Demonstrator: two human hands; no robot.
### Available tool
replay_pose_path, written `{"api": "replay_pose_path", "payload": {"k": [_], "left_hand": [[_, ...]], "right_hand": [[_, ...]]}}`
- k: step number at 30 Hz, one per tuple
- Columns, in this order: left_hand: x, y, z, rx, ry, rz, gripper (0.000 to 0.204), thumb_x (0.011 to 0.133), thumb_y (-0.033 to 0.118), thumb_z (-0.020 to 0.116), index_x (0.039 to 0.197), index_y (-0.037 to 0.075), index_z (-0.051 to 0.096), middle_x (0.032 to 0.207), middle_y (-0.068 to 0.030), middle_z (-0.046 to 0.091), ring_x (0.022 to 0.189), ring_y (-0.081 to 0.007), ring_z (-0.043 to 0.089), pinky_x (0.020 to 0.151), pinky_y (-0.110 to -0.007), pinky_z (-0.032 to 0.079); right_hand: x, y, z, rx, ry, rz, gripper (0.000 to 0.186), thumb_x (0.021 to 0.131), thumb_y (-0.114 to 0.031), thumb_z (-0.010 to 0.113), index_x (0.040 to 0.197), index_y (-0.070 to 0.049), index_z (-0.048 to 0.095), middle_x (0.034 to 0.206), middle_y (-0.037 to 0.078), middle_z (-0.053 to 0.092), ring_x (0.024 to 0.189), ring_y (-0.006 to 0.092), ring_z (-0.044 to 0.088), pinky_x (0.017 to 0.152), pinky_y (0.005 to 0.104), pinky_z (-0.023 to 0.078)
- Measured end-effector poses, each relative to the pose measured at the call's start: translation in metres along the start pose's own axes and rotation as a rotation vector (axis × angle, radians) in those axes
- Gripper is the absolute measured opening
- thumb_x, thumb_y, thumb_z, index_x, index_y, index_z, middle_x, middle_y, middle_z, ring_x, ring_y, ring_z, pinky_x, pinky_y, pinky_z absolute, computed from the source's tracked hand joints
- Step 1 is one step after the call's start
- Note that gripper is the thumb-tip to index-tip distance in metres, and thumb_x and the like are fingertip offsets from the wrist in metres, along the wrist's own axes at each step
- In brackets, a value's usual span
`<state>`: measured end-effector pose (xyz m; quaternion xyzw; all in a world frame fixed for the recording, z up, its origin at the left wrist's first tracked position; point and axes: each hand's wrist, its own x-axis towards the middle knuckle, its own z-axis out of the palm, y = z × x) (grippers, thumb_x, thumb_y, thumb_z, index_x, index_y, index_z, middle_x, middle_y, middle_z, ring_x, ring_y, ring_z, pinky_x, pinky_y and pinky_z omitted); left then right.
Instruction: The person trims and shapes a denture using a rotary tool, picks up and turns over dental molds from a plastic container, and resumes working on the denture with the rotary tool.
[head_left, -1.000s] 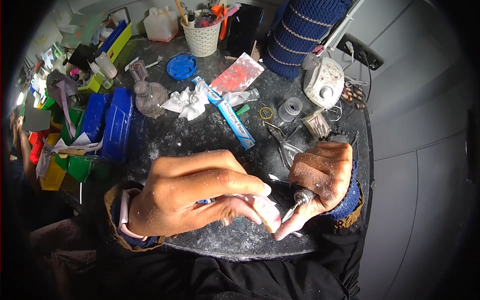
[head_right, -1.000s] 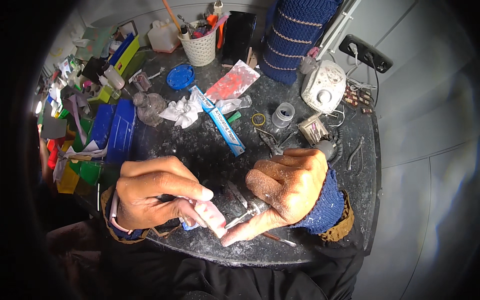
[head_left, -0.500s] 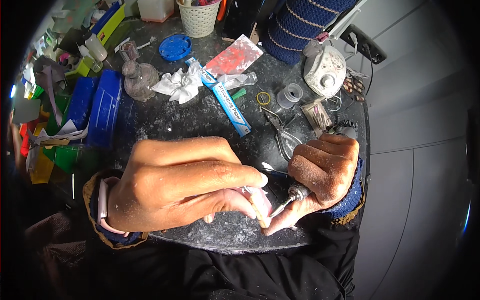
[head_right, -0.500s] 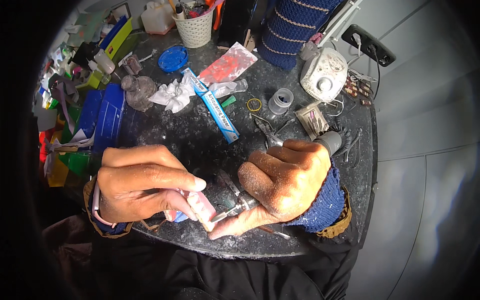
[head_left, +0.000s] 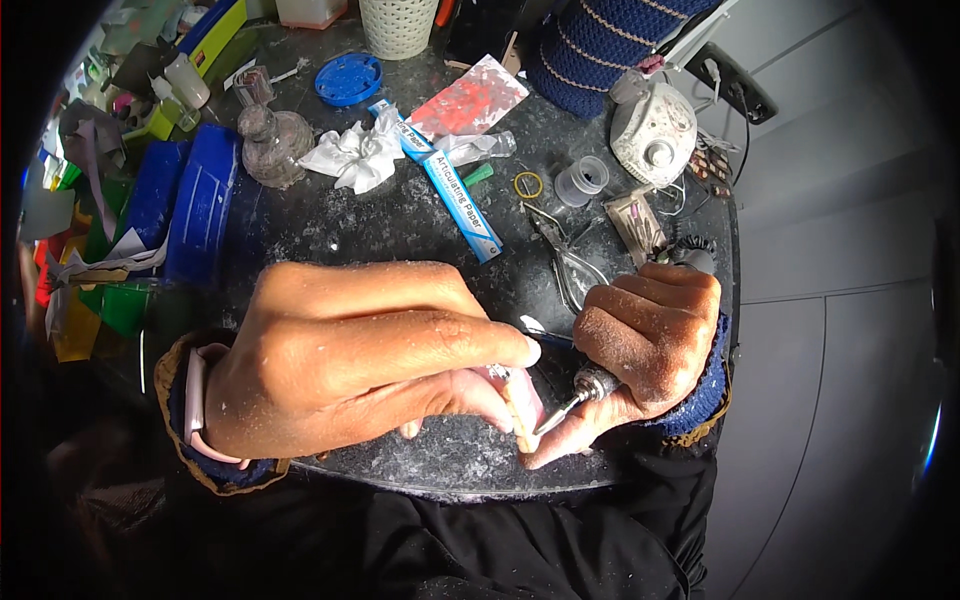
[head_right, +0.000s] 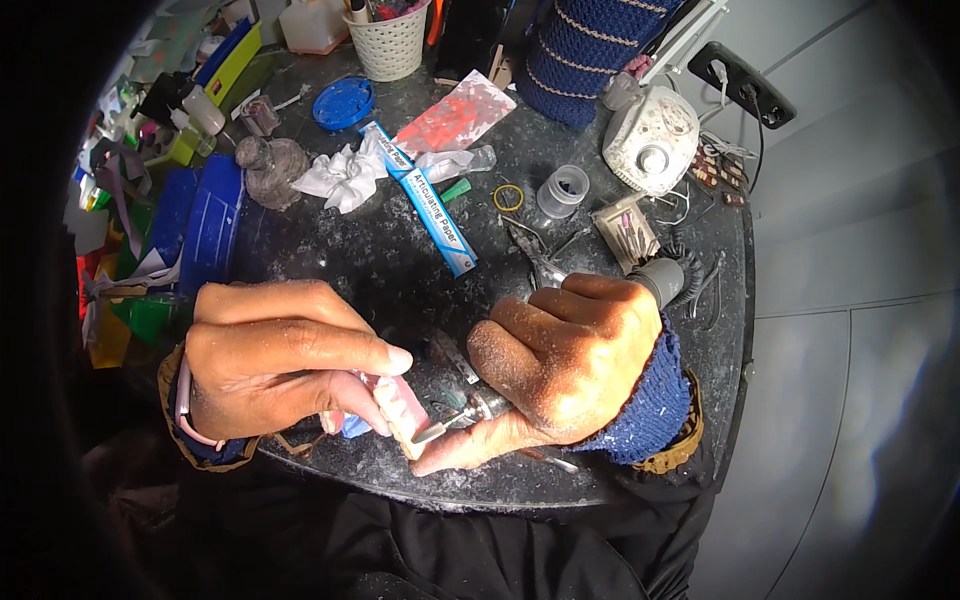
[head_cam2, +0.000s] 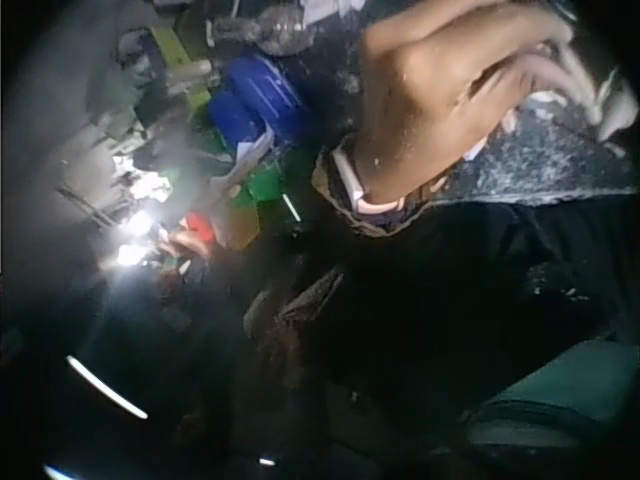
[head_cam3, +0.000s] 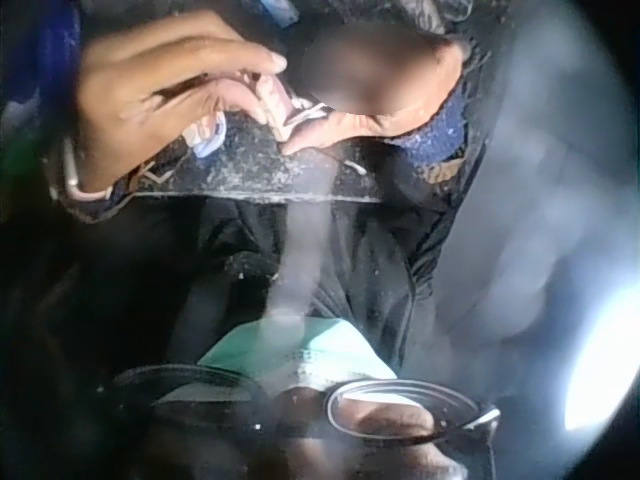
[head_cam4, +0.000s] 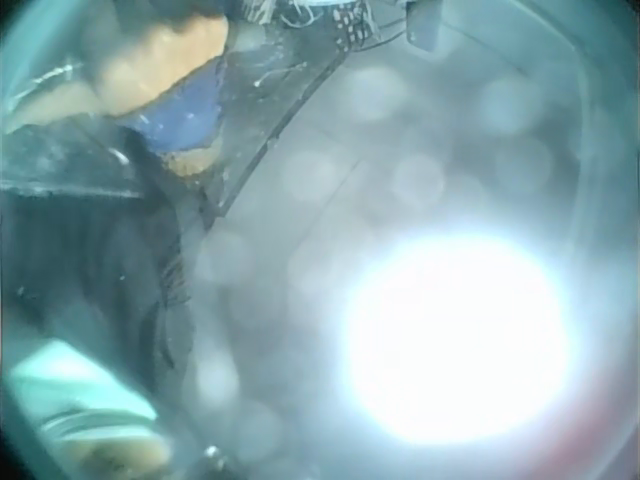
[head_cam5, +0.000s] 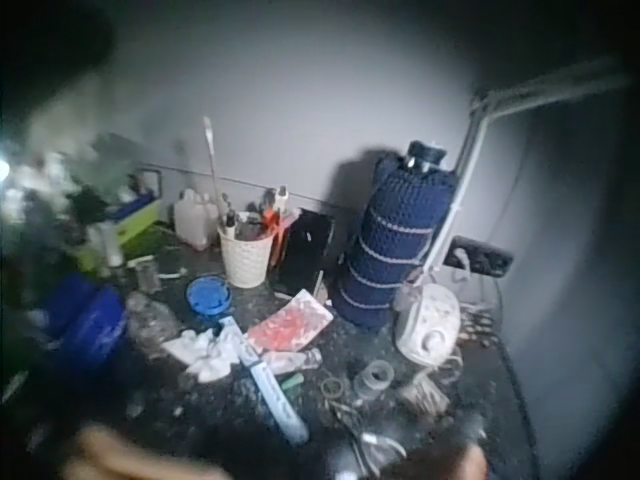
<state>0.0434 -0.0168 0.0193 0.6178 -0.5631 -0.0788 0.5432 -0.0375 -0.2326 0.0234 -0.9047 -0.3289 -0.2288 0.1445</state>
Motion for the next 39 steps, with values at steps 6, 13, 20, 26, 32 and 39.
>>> {"api": "replay_pose_path", "payload": {"k": [6,13,20,26,32,39], "left_hand": [[-0.003,0.000,0.002,0.002,0.038,0.005,0.023,0.070,-0.006,0.071,0.093,-0.006,0.067,0.075,-0.0143,0.065,0.054,-0.0122,0.063,0.044,-0.019,0.048],[0.002,-0.001,0.000,0.038,0.022,0.041,0.026,0.067,-0.002,0.074,0.092,-0.005,0.068,0.074,-0.0141,0.065,0.058,-0.0147,0.065,0.047,-0.020,0.050],[0.004,-0.001,-0.002,0.028,-0.004,0.054,0.027,0.067,0.002,0.075,0.092,-0.005,0.068,0.075,-0.0149,0.066,0.061,-0.0176,0.066,0.051,-0.023,0.052],[0.003,-0.001,-0.002,0.027,0.000,0.042,0.026,0.068,0.003,0.075,0.091,-0.005,0.068,0.075,-0.0151,0.066,0.062,-0.0179,0.066,0.052,-0.023,0.052],[0.003,-0.002,-0.002,0.045,0.002,0.053,0.028,0.067,0.004,0.076,0.091,-0.005,0.068,0.075,-0.0146,0.066,0.062,-0.0180,0.066,0.051,-0.023,0.052],[0.003,-0.001,-0.003,0.046,-0.004,0.066,0.027,0.067,0.006,0.076,0.091,-0.005,0.068,0.075,-0.0143,0.066,0.062,-0.0179,0.066,0.051,-0.023,0.052]], "right_hand": [[-0.002,-0.002,-0.005,-0.023,-0.034,0.031,0.071,0.041,-0.074,0.068,0.057,-0.008,0.045,0.052,0.002,0.041,0.039,0.0182,0.044,0.037,0.0298,0.028],[-0.003,0.000,-0.004,0.007,-0.053,0.013,0.062,0.048,-0.065,0.069,0.057,-0.008,0.045,0.052,0.003,0.042,0.038,0.0190,0.044,0.037,0.0301,0.028],[-0.005,0.001,-0.007,-0.030,-0.115,0.050,0.054,0.041,-0.052,0.068,0.060,-0.007,0.048,0.055,0.004,0.044,0.041,0.0202,0.047,0.039,0.0306,0.032],[-0.004,0.000,-0.003,-0.018,-0.082,0.051,0.060,0.043,-0.061,0.068,0.060,-0.007,0.048,0.056,0.004,0.045,0.042,0.0192,0.047,0.039,0.0307,0.032],[-0.004,0.000,-0.004,-0.041,-0.062,0.034,0.063,0.045,-0.065,0.067,0.058,-0.008,0.047,0.055,0.003,0.044,0.041,0.0188,0.047,0.038,0.0298,0.032],[-0.003,0.004,0.005,-0.085,0.058,-0.037,0.065,0.051,-0.074,0.067,0.053,-0.012,0.044,0.048,-0.002,0.040,0.036,0.0127,0.044,0.033,0.0253,0.031]]}}
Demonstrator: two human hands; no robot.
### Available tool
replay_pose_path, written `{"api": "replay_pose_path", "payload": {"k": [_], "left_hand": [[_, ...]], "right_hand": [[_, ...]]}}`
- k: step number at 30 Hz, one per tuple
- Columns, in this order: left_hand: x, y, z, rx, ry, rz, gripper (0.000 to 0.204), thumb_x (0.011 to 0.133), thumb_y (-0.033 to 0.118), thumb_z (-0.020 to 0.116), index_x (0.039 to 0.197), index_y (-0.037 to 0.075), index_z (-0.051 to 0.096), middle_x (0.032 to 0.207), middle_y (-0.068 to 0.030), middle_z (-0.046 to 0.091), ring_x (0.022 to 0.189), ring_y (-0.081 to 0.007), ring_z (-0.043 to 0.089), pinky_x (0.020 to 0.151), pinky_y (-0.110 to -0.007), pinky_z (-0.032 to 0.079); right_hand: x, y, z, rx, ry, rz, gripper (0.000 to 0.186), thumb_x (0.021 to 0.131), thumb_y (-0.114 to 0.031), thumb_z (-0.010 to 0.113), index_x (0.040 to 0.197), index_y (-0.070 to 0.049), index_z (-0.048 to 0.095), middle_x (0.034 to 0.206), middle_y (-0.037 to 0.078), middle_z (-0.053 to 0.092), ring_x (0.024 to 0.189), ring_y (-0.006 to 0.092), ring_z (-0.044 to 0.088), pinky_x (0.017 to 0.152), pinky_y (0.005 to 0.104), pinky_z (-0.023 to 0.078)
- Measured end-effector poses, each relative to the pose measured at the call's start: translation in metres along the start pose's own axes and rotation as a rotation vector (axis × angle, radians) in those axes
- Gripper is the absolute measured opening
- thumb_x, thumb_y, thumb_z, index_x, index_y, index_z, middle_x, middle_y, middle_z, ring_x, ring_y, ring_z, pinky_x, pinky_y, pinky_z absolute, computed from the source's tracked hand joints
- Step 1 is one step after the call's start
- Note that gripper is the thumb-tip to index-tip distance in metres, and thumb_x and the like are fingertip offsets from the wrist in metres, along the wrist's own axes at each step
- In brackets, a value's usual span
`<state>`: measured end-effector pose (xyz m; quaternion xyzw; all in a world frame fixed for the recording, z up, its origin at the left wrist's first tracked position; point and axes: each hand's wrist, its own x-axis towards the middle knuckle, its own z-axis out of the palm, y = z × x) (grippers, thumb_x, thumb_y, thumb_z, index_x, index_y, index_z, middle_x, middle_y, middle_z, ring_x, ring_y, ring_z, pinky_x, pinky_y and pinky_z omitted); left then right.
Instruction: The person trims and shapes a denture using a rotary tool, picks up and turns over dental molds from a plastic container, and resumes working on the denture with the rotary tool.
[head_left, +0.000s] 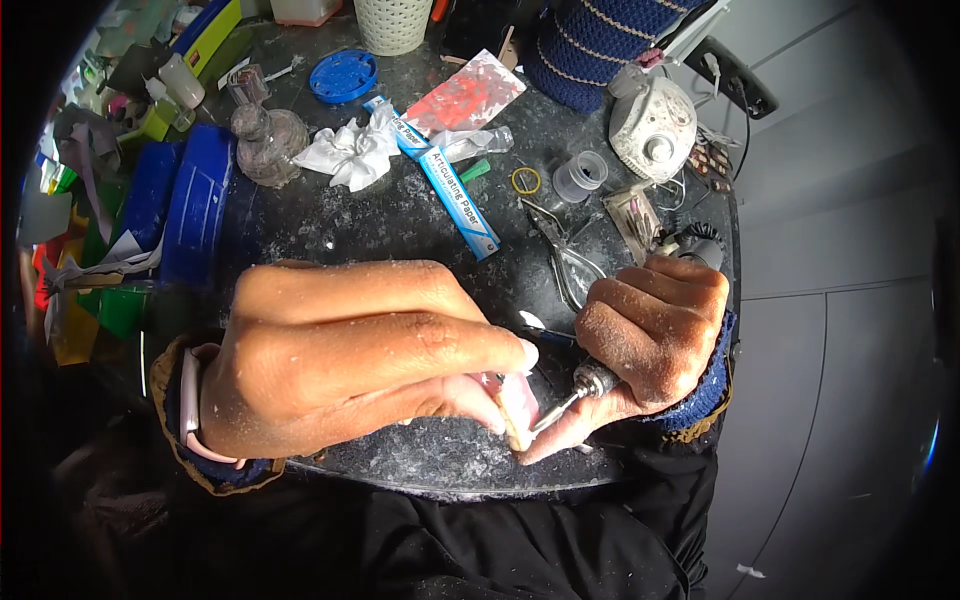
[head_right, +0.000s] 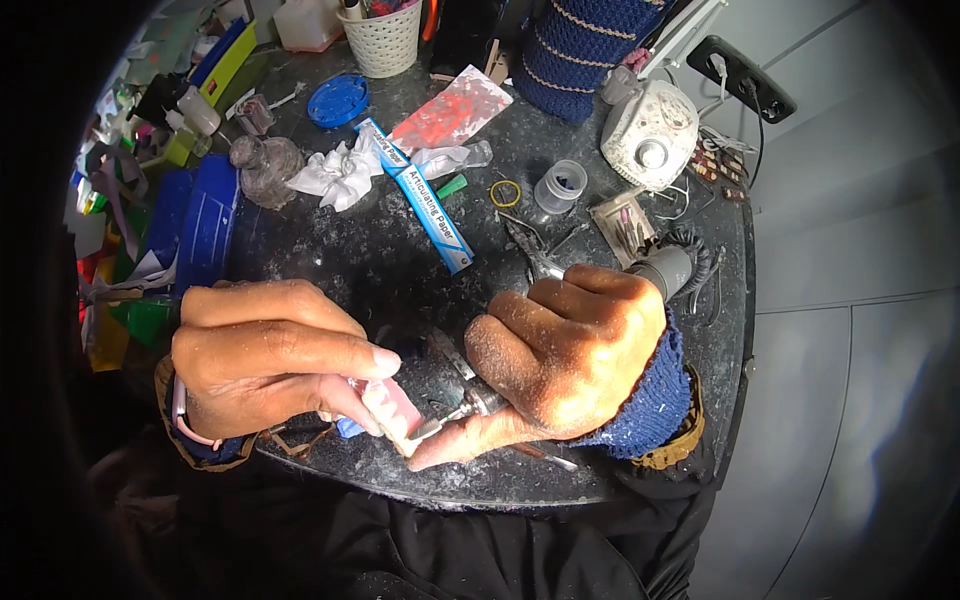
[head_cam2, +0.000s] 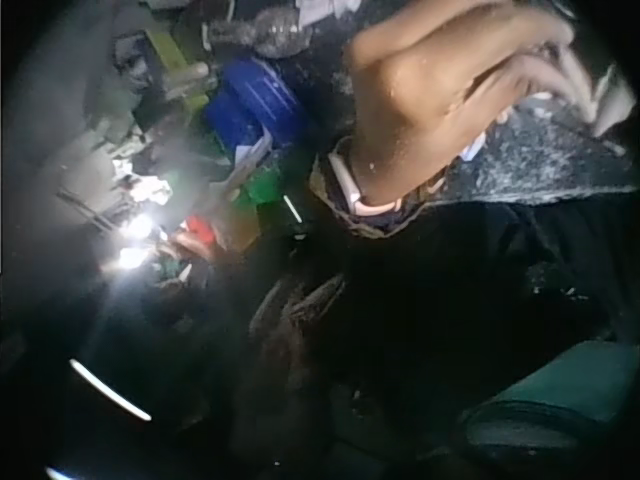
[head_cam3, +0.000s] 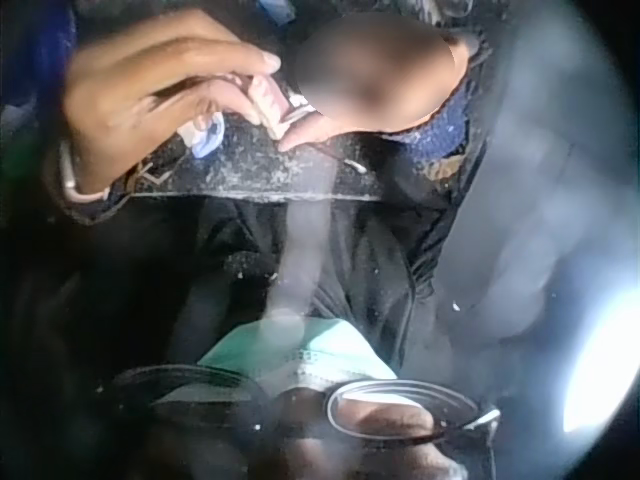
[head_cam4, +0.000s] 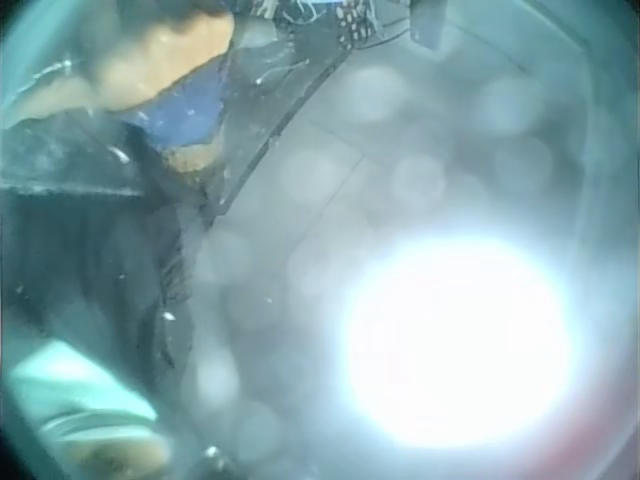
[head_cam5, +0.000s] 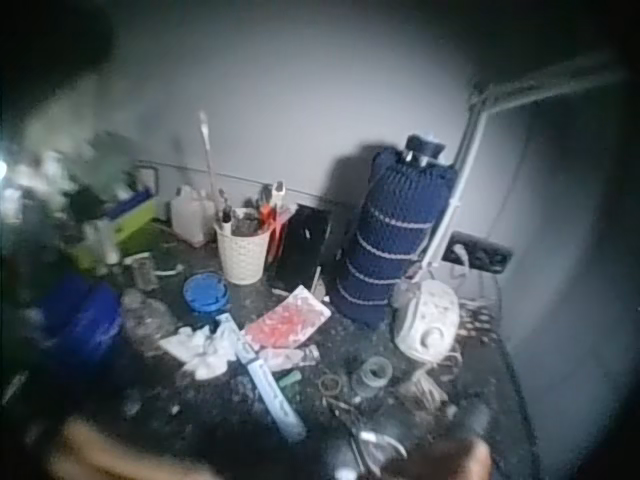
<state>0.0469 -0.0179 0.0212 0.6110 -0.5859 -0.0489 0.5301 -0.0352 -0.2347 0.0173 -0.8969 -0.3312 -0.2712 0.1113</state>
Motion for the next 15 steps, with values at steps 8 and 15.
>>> {"api": "replay_pose_path", "payload": {"k": [8,15], "left_hand": [[0.0015,0.0004,-0.0006,0.001,-0.016,0.021,0.026,0.067,0.003,0.075,0.091,-0.005,0.067,0.075,-0.0140,0.066,0.062,-0.0180,0.066,0.051,-0.023,0.052],[-0.0008,-0.0001,0.0000,-0.028,0.001,0.003,0.026,0.067,0.001,0.075,0.092,-0.004,0.067,0.075,-0.0135,0.066,0.063,-0.0178,0.067,0.051,-0.022,0.052]], "right_hand": [[0.0011,-0.0006,-0.0025,-0.008,-0.015,-0.009,0.066,0.047,-0.074,0.067,0.053,-0.012,0.045,0.048,-0.001,0.040,0.036,0.0128,0.045,0.034,0.0243,0.033],[0.0045,-0.0008,-0.0063,0.042,-0.087,0.014,0.065,0.046,-0.072,0.068,0.054,-0.012,0.045,0.048,-0.002,0.040,0.037,0.0128,0.046,0.034,0.0245,0.032]]}}
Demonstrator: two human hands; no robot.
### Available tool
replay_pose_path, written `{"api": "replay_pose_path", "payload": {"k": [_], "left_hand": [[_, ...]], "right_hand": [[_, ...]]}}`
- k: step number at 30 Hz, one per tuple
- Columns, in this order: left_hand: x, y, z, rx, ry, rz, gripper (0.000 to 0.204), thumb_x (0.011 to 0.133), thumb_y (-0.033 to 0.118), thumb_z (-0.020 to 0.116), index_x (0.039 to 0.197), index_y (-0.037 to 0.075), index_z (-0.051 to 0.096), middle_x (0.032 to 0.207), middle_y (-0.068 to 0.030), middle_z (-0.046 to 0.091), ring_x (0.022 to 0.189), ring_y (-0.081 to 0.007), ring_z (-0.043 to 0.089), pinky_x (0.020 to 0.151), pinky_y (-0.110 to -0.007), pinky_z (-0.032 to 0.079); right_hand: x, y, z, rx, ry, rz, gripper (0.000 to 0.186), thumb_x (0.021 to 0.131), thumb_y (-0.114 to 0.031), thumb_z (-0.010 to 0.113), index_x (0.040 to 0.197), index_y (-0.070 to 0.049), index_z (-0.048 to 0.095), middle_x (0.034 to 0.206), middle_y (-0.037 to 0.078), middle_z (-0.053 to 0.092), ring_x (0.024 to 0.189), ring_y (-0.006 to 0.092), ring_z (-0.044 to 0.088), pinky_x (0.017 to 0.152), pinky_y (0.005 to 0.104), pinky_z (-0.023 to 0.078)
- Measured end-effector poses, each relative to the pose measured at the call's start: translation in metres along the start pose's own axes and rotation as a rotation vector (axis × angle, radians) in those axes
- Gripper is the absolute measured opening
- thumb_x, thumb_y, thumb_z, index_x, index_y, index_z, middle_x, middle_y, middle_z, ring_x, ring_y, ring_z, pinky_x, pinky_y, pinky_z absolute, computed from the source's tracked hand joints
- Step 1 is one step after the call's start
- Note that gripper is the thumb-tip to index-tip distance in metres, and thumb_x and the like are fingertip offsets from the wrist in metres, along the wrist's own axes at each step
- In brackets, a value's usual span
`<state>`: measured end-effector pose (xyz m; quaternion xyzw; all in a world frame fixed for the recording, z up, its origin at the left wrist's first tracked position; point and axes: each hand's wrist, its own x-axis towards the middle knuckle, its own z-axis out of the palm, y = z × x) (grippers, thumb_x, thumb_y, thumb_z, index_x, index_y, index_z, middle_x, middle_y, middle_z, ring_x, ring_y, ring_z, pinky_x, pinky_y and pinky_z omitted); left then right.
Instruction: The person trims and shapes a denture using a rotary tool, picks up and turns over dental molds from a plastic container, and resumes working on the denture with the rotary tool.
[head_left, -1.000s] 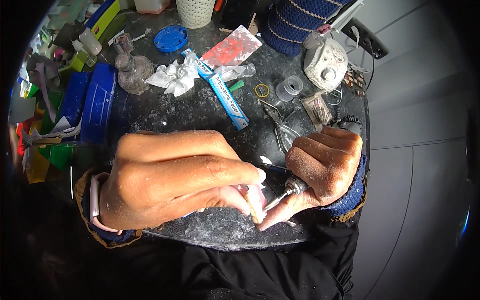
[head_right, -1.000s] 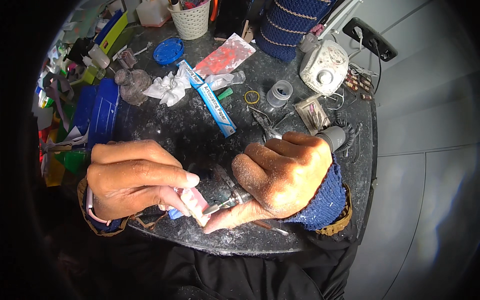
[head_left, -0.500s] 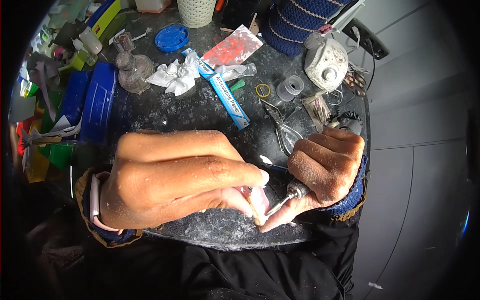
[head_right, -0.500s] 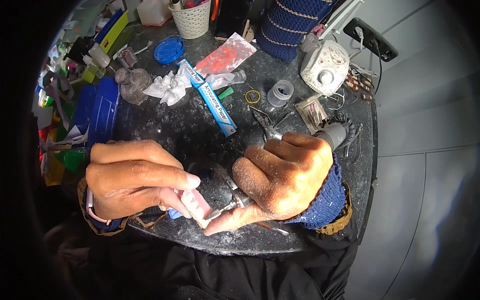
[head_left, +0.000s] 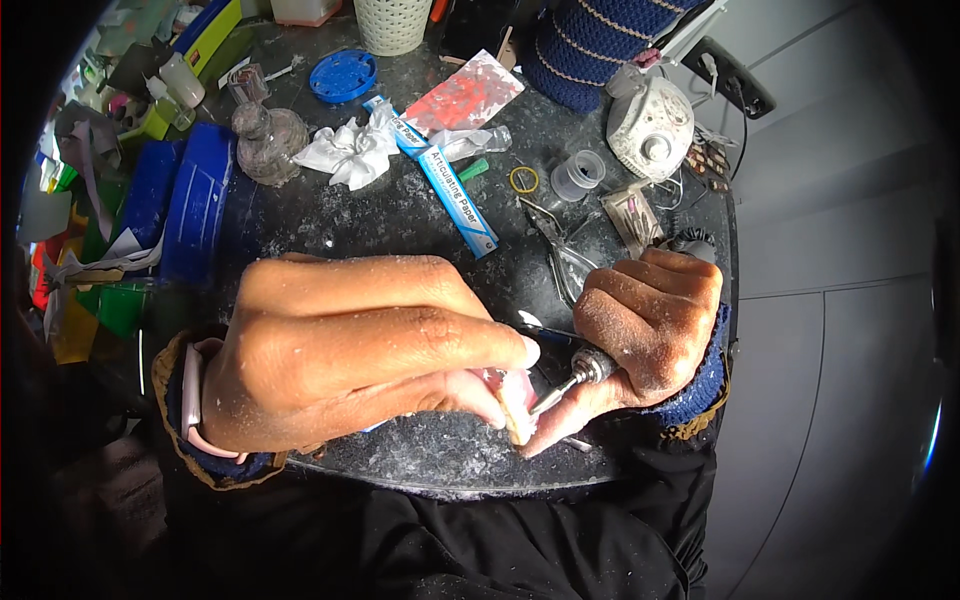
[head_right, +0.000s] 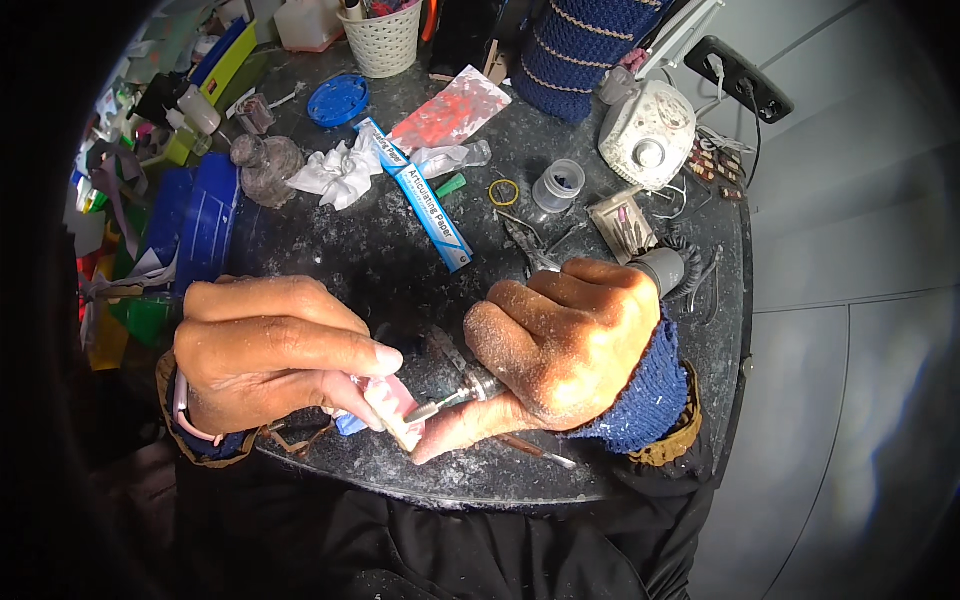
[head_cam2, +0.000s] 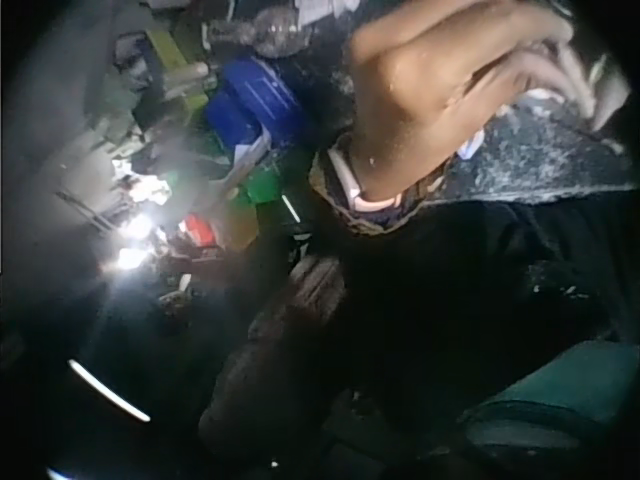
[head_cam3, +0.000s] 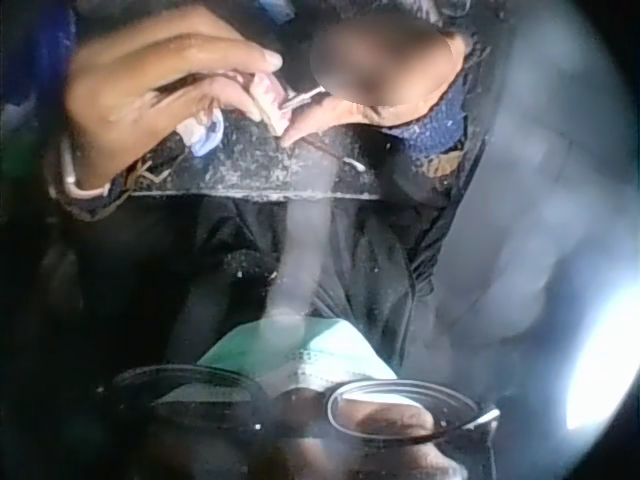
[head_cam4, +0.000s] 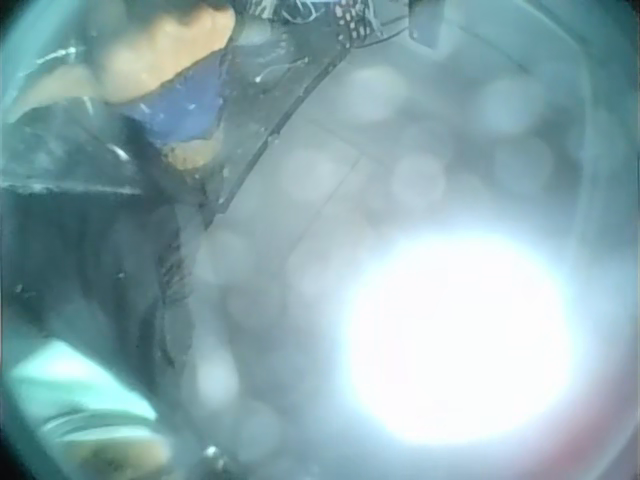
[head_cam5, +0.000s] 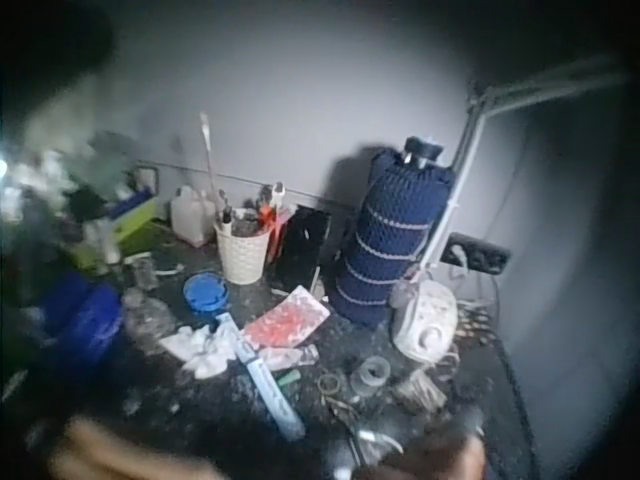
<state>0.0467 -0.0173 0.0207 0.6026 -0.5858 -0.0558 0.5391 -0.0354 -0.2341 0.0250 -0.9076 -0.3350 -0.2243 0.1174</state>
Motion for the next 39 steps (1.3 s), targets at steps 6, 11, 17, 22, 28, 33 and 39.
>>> {"api": "replay_pose_path", "payload": {"k": [6,11,17,22,28,33,39], "left_hand": [[0.001,0.002,0.001,0.034,0.005,0.001,0.026,0.067,0.003,0.075,0.090,-0.004,0.068,0.074,-0.0137,0.066,0.062,-0.0178,0.066,0.051,-0.023,0.052],[0.002,0.001,0.000,0.028,-0.002,0.013,0.027,0.066,0.005,0.076,0.091,-0.004,0.068,0.075,-0.0138,0.066,0.062,-0.0180,0.066,0.051,-0.023,0.052],[0.003,0.001,-0.001,0.011,-0.021,0.001,0.027,0.067,0.005,0.075,0.091,-0.004,0.068,0.075,-0.0133,0.066,0.062,-0.0180,0.066,0.051,-0.023,0.052],[-0.001,0.001,0.000,0.017,-0.002,-0.007,0.028,0.066,0.004,0.075,0.092,-0.005,0.068,0.075,-0.0132,0.066,0.063,-0.0179,0.067,0.051,-0.022,0.053],[0.000,0.000,0.001,0.017,0.003,0.008,0.027,0.066,0.005,0.075,0.091,-0.004,0.068,0.075,-0.0132,0.066,0.063,-0.0179,0.067,0.050,-0.022,0.054],[0.000,0.001,0.000,0.036,0.037,0.047,0.024,0.069,0.007,0.075,0.090,-0.003,0.068,0.075,-0.0128,0.066,0.062,-0.0181,0.067,0.049,-0.022,0.053],[0.000,-0.002,0.002,0.059,0.074,0.071,0.025,0.069,0.009,0.075,0.090,-0.003,0.068,0.075,-0.0122,0.066,0.061,-0.0180,0.067,0.048,-0.023,0.053]], "right_hand": [[-0.004,0.000,0.005,-0.030,0.069,-0.020,0.064,0.048,-0.072,0.067,0.054,-0.012,0.045,0.049,-0.002,0.041,0.037,0.0124,0.046,0.035,0.0241,0.032],[-0.004,-0.001,0.005,-0.036,0.073,-0.026,0.064,0.051,-0.073,0.067,0.054,-0.012,0.046,0.050,-0.002,0.042,0.037,0.0127,0.045,0.035,0.0242,0.032],[-0.006,-0.004,-0.003,-0.021,-0.030,0.007,0.062,0.057,-0.069,0.059,0.060,-0.009,0.047,0.056,0.003,0.046,0.043,0.0172,0.049,0.040,0.0286,0.031],[-0.003,-0.002,0.003,-0.047,0.041,-0.042,0.065,0.053,-0.074,0.065,0.054,-0.011,0.047,0.051,-0.001,0.044,0.037,0.0113,0.043,0.035,0.0232,0.030],[-0.007,-0.004,-0.004,-0.051,-0.047,-0.013,0.059,0.056,-0.066,0.060,0.060,-0.008,0.047,0.058,0.004,0.048,0.044,0.0176,0.050,0.040,0.0287,0.032],[-0.008,-0.005,-0.007,-0.073,-0.033,-0.006,0.055,0.057,-0.062,0.062,0.059,-0.008,0.048,0.058,0.004,0.048,0.045,0.0183,0.051,0.041,0.0280,0.034],[-0.008,-0.005,-0.008,-0.110,-0.047,0.018,0.052,0.055,-0.056,0.063,0.059,-0.008,0.047,0.057,0.004,0.048,0.044,0.0180,0.050,0.041,0.0277,0.034]]}}
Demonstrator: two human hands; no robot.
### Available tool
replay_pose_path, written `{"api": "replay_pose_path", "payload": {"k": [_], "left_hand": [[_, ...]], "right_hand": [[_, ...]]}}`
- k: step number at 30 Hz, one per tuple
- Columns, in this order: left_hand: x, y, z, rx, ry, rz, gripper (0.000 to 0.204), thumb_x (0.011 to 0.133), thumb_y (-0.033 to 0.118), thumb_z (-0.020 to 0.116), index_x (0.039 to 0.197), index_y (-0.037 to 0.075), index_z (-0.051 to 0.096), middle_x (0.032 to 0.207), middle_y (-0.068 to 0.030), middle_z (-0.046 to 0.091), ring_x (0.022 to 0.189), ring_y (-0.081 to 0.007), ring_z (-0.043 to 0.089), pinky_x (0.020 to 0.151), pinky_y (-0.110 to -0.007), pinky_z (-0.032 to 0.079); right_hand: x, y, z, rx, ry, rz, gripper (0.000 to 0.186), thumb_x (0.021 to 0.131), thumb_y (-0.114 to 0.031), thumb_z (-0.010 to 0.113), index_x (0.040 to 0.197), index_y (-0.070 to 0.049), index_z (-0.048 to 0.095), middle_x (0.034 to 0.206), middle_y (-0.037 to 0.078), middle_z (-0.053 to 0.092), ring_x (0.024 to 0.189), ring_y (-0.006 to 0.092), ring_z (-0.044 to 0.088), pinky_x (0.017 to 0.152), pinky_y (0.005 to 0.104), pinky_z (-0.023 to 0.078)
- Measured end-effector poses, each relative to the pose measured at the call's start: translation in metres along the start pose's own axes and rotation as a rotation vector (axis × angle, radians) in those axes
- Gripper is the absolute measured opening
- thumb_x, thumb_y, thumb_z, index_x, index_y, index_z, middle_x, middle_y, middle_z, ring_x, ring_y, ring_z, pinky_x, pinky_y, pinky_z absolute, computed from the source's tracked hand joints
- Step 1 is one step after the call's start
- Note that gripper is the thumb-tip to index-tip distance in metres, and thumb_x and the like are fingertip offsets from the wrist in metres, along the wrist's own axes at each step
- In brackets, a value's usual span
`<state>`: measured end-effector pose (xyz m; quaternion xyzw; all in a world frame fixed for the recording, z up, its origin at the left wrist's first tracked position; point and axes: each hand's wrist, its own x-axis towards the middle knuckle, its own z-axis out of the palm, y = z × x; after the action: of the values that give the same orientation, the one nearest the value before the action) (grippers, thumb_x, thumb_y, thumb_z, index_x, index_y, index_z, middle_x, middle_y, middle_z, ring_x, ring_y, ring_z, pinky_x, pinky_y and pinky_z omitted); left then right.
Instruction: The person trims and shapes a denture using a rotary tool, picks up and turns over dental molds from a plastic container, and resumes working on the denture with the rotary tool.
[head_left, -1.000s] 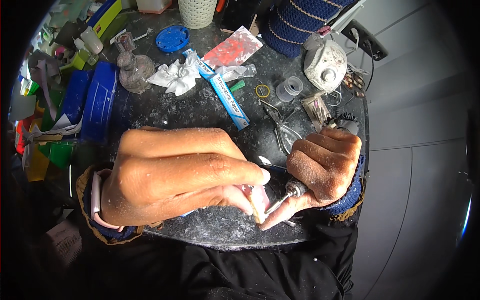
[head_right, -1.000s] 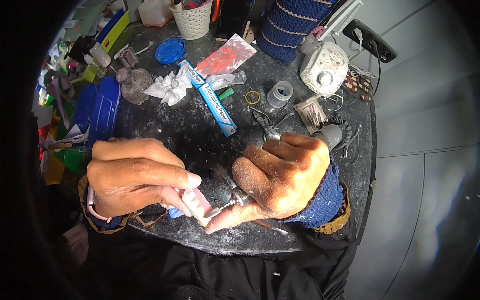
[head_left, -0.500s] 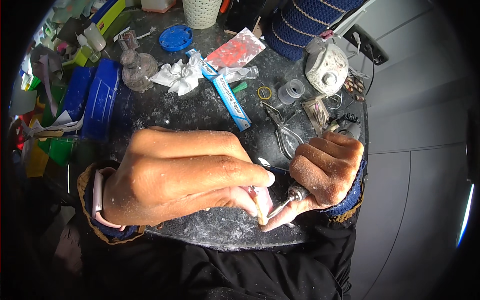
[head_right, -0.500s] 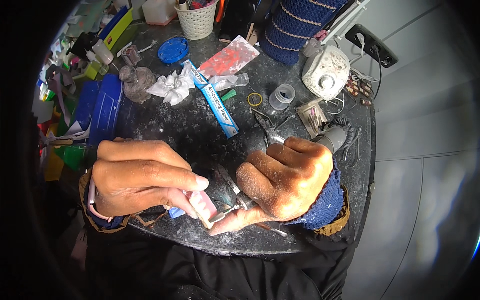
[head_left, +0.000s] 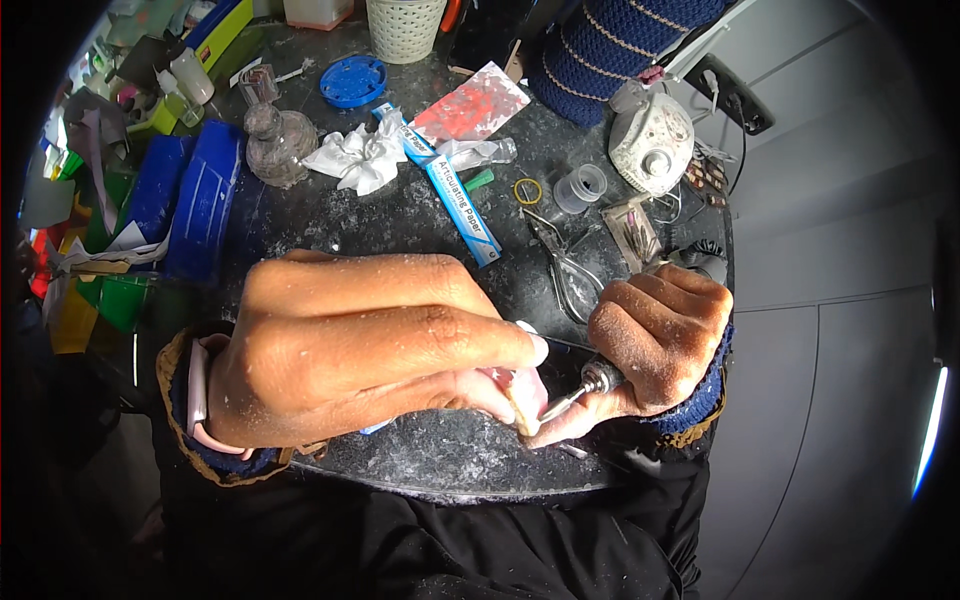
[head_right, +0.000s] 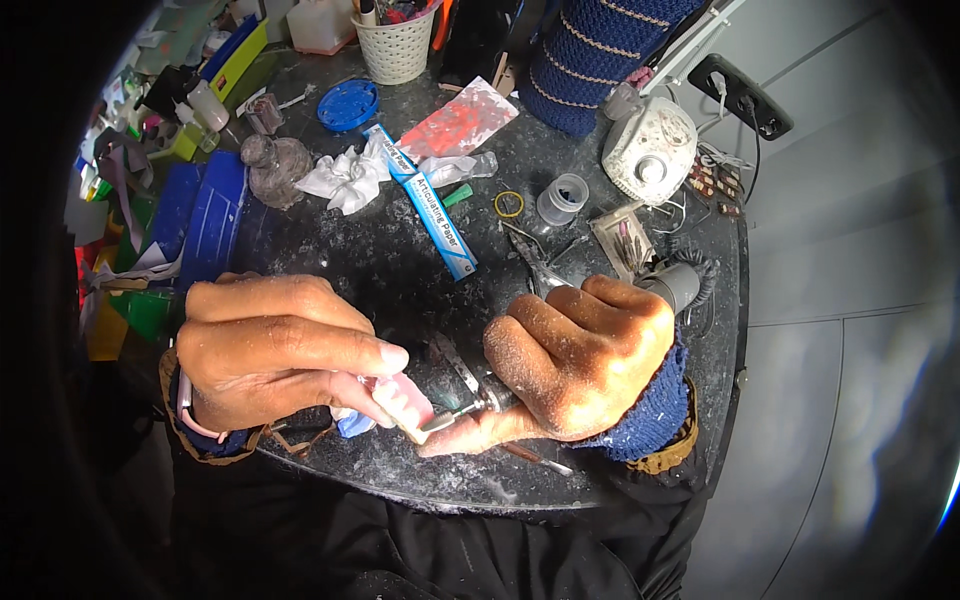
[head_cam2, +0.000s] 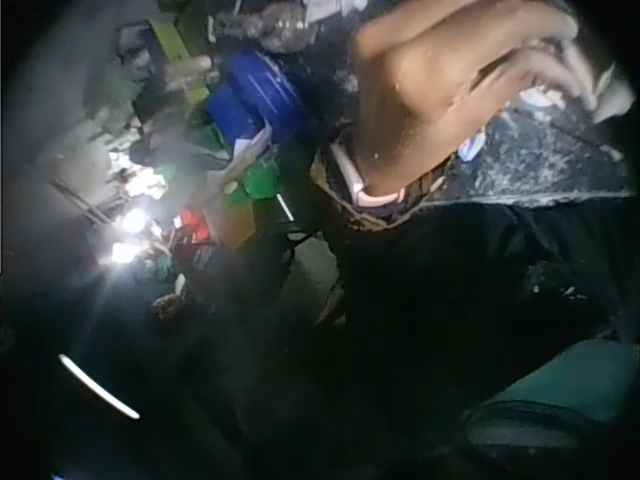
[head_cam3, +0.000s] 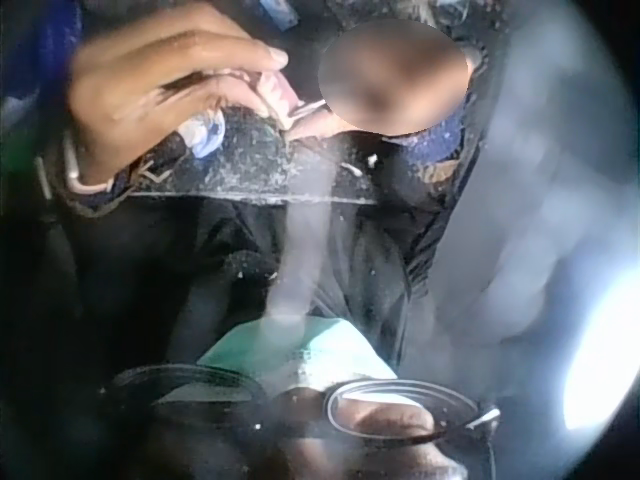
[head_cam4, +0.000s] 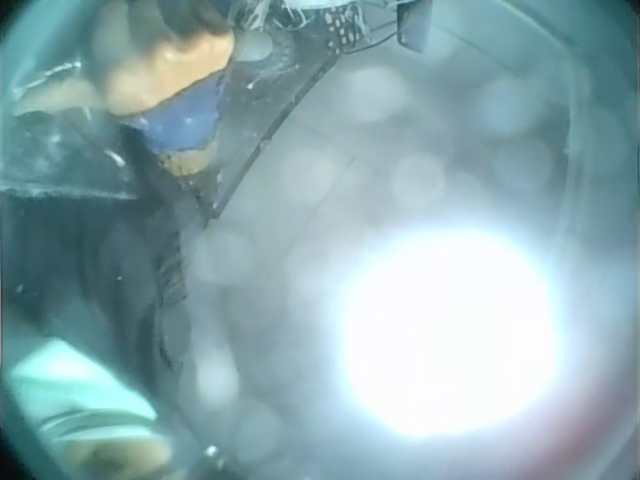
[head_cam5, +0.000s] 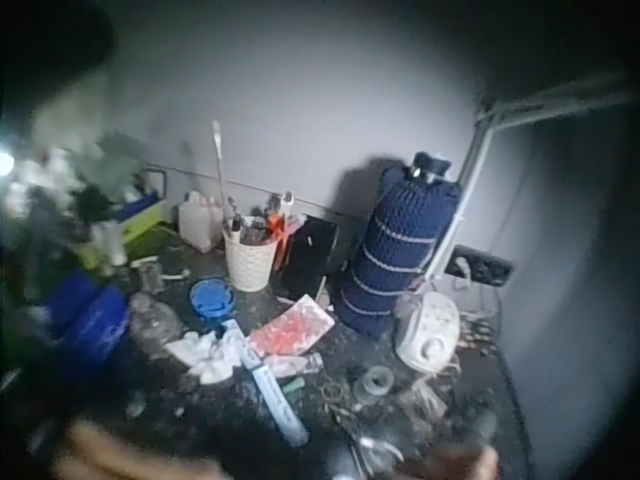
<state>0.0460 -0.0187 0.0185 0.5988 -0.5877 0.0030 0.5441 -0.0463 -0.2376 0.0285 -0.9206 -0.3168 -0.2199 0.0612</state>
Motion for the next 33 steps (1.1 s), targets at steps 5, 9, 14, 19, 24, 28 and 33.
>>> {"api": "replay_pose_path", "payload": {"k": [5,9,14,19,24,28,33], "left_hand": [[0.0015,0.0003,-0.0021,-0.013,-0.019,0.038,0.027,0.067,0.007,0.076,0.090,-0.004,0.067,0.074,-0.0116,0.066,0.061,-0.0170,0.066,0.047,-0.023,0.053],[0.0026,-0.0020,-0.0038,-0.002,-0.020,0.064,0.026,0.067,0.005,0.076,0.089,-0.004,0.067,0.075,-0.0115,0.066,0.061,-0.0173,0.066,0.047,-0.023,0.052],[0.0011,-0.0003,-0.0026,-0.024,-0.055,0.036,0.027,0.066,0.006,0.076,0.090,-0.004,0.068,0.074,-0.0112,0.066,0.060,-0.0173,0.066,0.047,-0.023,0.050],[0.0034,0.0009,-0.0039,-0.014,-0.070,0.009,0.028,0.065,0.006,0.077,0.090,-0.003,0.068,0.074,-0.0109,0.066,0.061,-0.0172,0.065,0.048,-0.023,0.050],[0.0028,-0.0029,-0.0013,-0.010,-0.074,0.042,0.028,0.065,0.007,0.077,0.089,-0.002,0.068,0.075,-0.0099,0.066,0.060,-0.0168,0.065,0.049,-0.023,0.049],[0.0030,-0.0046,-0.0009,-0.020,-0.072,0.065,0.027,0.064,0.008,0.078,0.088,-0.002,0.068,0.075,-0.0091,0.066,0.059,-0.0162,0.064,0.048,-0.023,0.049],[0.0027,-0.0005,-0.0003,-0.047,-0.095,0.043,0.026,0.064,0.008,0.077,0.087,-0.002,0.069,0.076,-0.0094,0.066,0.060,-0.0163,0.064,0.048,-0.023,0.049]], "right_hand": [[-0.0005,-0.0002,0.0000,-0.021,0.022,-0.005,0.053,0.056,-0.058,0.063,0.058,-0.008,0.046,0.057,0.003,0.046,0.044,0.0168,0.048,0.041,0.0277,0.033],[-0.0003,-0.0013,0.0013,0.005,0.031,-0.012,0.056,0.059,-0.062,0.061,0.058,-0.008,0.045,0.055,0.002,0.044,0.043,0.0163,0.046,0.041,0.0281,0.031],[0.0060,0.0040,0.0058,-0.014,0.117,-0.029,0.068,0.050,-0.077,0.064,0.053,-0.012,0.041,0.048,-0.002,0.036,0.035,0.0105,0.039,0.034,0.0235,0.026],[0.0051,0.0046,0.0062,-0.020,0.107,-0.029,0.066,0.051,-0.075,0.065,0.054,-0.013,0.042,0.049,-0.002,0.038,0.035,0.0108,0.041,0.034,0.0232,0.028],[0.0058,0.0038,0.0074,-0.023,0.139,-0.032,0.066,0.054,-0.075,0.064,0.052,-0.013,0.041,0.049,-0.003,0.038,0.036,0.0100,0.040,0.035,0.0227,0.028],[0.0047,0.0024,0.0057,-0.014,0.132,-0.062,0.066,0.055,-0.075,0.064,0.052,-0.013,0.041,0.049,-0.003,0.038,0.036,0.0100,0.041,0.035,0.0229,0.028],[0.0059,-0.0003,0.0045,-0.010,0.124,-0.029,0.066,0.054,-0.075,0.063,0.053,-0.013,0.042,0.049,-0.003,0.037,0.037,0.0101,0.041,0.035,0.0230,0.029]]}}
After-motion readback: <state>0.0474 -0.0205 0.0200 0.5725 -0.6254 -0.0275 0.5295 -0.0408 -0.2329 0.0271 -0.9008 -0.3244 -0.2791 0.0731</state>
